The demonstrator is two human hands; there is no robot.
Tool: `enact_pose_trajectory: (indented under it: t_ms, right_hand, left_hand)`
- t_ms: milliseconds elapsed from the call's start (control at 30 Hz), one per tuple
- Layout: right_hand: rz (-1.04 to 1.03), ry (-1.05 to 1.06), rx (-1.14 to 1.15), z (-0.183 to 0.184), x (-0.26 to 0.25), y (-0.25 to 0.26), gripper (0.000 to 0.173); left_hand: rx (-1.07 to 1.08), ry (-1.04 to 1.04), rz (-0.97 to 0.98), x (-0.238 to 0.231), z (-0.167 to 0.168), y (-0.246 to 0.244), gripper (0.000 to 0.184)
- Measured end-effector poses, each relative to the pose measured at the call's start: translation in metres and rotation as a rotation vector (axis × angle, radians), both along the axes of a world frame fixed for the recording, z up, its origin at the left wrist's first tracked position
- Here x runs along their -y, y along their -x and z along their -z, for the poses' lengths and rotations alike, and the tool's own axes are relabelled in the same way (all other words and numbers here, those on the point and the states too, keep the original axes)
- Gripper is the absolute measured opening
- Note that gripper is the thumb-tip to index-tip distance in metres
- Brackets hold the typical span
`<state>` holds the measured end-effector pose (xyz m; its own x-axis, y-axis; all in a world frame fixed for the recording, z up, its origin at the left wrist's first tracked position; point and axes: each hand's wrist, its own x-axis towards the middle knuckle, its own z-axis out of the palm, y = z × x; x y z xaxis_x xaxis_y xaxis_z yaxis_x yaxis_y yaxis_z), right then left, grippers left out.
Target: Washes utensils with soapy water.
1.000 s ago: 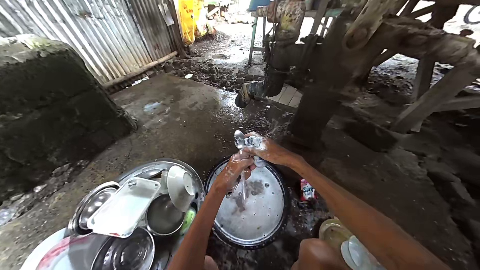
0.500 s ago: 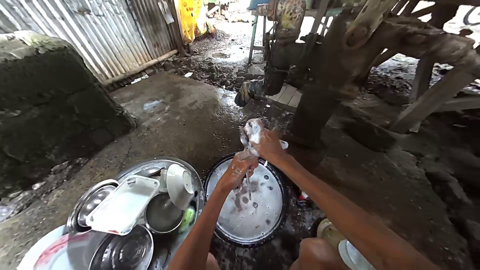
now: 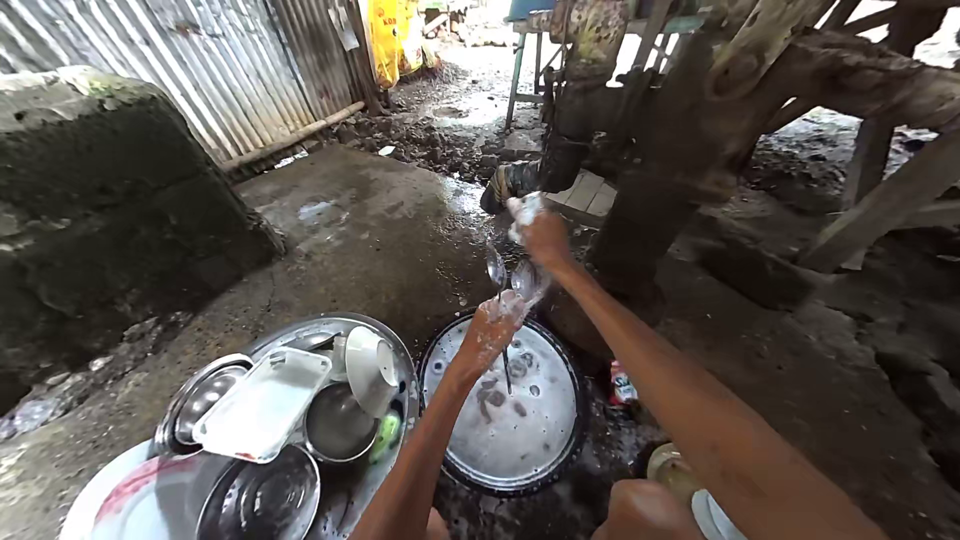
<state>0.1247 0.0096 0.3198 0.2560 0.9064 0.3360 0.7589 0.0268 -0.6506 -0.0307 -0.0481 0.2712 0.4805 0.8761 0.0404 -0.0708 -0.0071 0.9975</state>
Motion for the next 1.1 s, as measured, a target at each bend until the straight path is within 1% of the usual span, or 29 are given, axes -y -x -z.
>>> enact_pose_trajectory:
  t_ms: [67, 100, 133, 200, 233, 267, 300, 333, 367, 400, 467, 500, 533, 600, 667, 700, 767, 833, 867, 933, 1000, 1067, 1100]
  right_hand:
    - [0.113, 0.028, -0.139, 0.008, -0.006, -0.026, 0.053]
    - [0.143, 0.075, -0.239, 0.014, -0.006, -0.039, 0.059]
    - [0.148, 0.135, -0.366, 0.021, -0.005, -0.051, 0.063]
    - [0.11, 0.33, -0.656, 0.032, 0.006, -0.062, 0.067]
    - [0.076, 0.417, -0.777, 0.036, 0.011, -0.061, 0.061]
    - [0.024, 0.466, -0.876, 0.04, 0.014, -0.057, 0.051]
    - [-0.056, 0.48, -0.962, 0.043, 0.016, -0.053, 0.04]
    - [-0.13, 0.449, -1.001, 0.046, 0.018, -0.048, 0.03]
    - [-0.183, 0.418, -0.958, 0.047, 0.02, -0.04, 0.027]
    - [-0.212, 0.407, -0.84, 0.045, 0.022, -0.031, 0.029]
    - [-0.251, 0.381, -0.538, 0.038, 0.03, -0.011, 0.037]
    - [-0.252, 0.362, -0.433, 0.036, 0.031, -0.006, 0.042]
    - [-0.237, 0.324, -0.378, 0.036, 0.03, -0.005, 0.046]
    - [-0.159, 0.189, -0.376, 0.043, 0.026, -0.003, 0.052]
    - [-0.06, 0.086, -0.487, 0.045, 0.027, 0.004, 0.059]
    - [-0.042, 0.043, -0.532, 0.046, 0.029, 0.012, 0.057]
    - [-0.109, 0.019, -0.553, 0.053, 0.037, 0.032, 0.045]
    - [-0.233, 0.043, -0.456, 0.074, 0.043, 0.057, 0.042]
    - [-0.257, 0.064, -0.367, 0.084, 0.049, 0.071, 0.042]
    - [-0.221, 0.093, -0.229, 0.095, 0.061, 0.091, 0.04]
    - [-0.192, 0.133, -0.137, 0.097, 0.071, 0.096, 0.04]
    - [-0.169, 0.162, -0.125, 0.096, 0.079, 0.093, 0.041]
    - [-0.149, 0.146, -0.133, 0.098, 0.084, 0.093, 0.041]
  left_hand:
    - [-0.036, -0.013, -0.043, 0.0, -0.001, 0.002, 0.02]
    - [-0.045, -0.019, -0.069, -0.002, 0.001, 0.003, 0.02]
    - [-0.056, -0.028, -0.091, -0.005, 0.004, 0.003, 0.018]
    - [-0.082, -0.024, -0.101, -0.009, 0.009, 0.001, 0.019]
    - [-0.096, -0.014, -0.085, -0.01, 0.011, -0.001, 0.019]
    - [-0.105, -0.003, -0.053, -0.01, 0.013, -0.002, 0.018]
    - [-0.098, 0.017, -0.007, -0.011, 0.016, -0.002, 0.017]
    - [-0.055, 0.037, 0.039, -0.012, 0.02, -0.001, 0.019]
    - [0.015, 0.068, 0.076, -0.014, 0.025, 0.002, 0.023]
    - [0.086, 0.106, 0.114, -0.016, 0.029, 0.004, 0.025]
    - [0.226, 0.218, 0.185, -0.017, 0.03, 0.006, 0.03]
    - [0.263, 0.27, 0.204, -0.016, 0.028, 0.006, 0.032]
    - [0.276, 0.305, 0.195, -0.016, 0.024, 0.005, 0.033]
    - [0.268, 0.339, 0.084, -0.015, 0.021, 0.002, 0.033]
    - [0.297, 0.385, -0.077, -0.016, 0.021, 0.0, 0.027]
    - [0.347, 0.422, -0.134, -0.018, 0.022, -0.001, 0.028]
    - [0.435, 0.519, -0.293, -0.02, 0.022, -0.006, 0.032]
    - [0.489, 0.584, -0.435, -0.018, 0.021, -0.013, 0.034]
    - [0.509, 0.574, -0.483, -0.017, 0.022, -0.013, 0.034]
    - [0.491, 0.496, -0.537, -0.021, 0.03, -0.006, 0.032]
    - [0.471, 0.458, -0.578, -0.028, 0.032, 0.003, 0.032]
    - [0.533, 0.433, -0.542, -0.032, 0.031, 0.01, 0.036]
    - [0.545, 0.416, -0.538, -0.033, 0.032, 0.01, 0.034]
